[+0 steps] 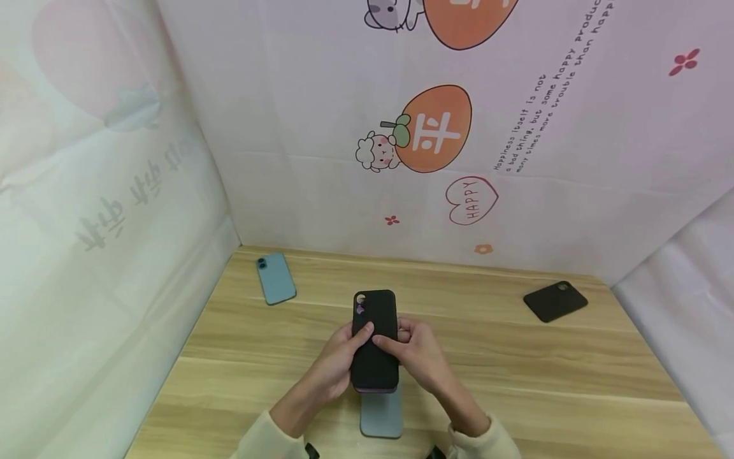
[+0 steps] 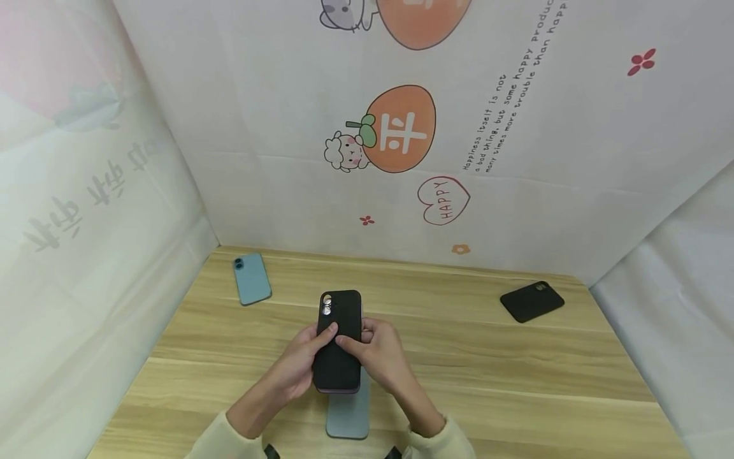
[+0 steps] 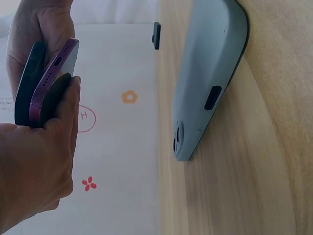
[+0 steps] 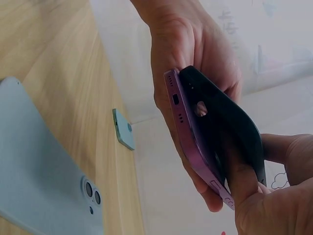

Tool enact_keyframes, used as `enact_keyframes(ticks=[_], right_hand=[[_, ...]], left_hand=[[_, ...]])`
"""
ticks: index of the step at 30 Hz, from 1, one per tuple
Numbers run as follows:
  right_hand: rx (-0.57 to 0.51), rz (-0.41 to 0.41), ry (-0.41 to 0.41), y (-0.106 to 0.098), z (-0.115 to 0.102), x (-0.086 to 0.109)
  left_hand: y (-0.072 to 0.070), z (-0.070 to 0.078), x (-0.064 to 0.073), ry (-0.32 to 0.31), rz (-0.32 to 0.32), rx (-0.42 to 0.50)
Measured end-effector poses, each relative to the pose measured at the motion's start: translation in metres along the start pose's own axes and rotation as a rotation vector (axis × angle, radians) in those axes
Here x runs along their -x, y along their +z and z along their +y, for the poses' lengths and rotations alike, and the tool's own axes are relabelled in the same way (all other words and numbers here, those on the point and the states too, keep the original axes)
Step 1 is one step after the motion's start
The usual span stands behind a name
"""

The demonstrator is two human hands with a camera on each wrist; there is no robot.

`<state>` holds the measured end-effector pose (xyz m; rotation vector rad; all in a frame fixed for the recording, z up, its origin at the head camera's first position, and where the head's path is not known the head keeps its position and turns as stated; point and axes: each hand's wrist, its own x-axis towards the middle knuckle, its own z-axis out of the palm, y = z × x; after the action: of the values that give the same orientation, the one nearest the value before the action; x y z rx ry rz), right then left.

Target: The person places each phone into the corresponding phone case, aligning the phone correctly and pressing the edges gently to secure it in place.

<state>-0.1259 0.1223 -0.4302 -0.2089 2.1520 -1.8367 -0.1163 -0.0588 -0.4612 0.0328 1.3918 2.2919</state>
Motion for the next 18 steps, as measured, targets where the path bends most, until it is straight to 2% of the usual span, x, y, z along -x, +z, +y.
enact_keyframes(ticks=[11, 18], right_hand=[[0.084, 0.047, -0.084, -0.009, -0.009, 0.005], [0.217, 0.143, -0.147, -0.021, -0.019, 0.006]], left_hand=[[-0.002, 0.003, 0.001, 0.006, -0.002, -0.014], [-0.002, 0.005, 0.003, 0.017, 0.015, -0.031]])
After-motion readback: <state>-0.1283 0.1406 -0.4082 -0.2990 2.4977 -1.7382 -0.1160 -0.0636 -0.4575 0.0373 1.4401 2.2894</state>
